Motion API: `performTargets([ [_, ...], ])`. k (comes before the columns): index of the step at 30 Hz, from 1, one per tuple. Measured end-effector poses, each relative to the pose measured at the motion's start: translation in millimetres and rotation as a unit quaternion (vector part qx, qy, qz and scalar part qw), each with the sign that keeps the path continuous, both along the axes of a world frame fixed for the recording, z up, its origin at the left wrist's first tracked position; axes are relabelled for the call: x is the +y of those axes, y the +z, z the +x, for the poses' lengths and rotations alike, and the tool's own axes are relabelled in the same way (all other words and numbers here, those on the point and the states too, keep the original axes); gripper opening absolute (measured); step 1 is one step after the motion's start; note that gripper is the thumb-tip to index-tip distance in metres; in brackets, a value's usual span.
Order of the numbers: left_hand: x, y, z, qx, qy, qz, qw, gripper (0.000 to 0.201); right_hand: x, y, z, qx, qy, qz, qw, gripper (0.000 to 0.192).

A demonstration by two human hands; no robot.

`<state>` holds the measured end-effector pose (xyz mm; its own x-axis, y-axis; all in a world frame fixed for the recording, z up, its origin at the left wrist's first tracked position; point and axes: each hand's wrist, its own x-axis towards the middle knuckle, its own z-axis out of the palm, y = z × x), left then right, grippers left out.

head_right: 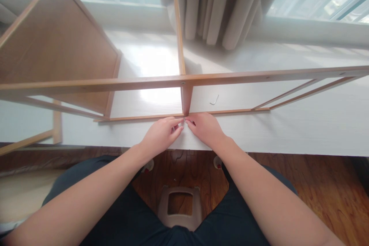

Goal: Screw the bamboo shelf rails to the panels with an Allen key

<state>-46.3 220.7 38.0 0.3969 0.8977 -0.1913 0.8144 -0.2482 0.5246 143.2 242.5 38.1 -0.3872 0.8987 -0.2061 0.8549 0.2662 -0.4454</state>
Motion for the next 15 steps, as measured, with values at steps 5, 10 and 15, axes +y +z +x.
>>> performTargets([
  [5,0.2,0.4,0.1,0.002,-0.004,0.000,1.000,0.027,1.1,-3.1,0.4,0.006,-0.020,0.006,1.000,0.026],
  [10,0.1,-0.1,0.7,-0.006,0.000,-0.010,1.000,0.030,0.8,-3.6,-0.4,0.001,-0.011,0.006,1.000,0.025],
  [15,-0.6,0.4,1.0,0.004,0.001,-0.011,1.000,0.031,0.4,-2.4,-2.4,-0.013,-0.002,-0.002,1.000,0.025],
])
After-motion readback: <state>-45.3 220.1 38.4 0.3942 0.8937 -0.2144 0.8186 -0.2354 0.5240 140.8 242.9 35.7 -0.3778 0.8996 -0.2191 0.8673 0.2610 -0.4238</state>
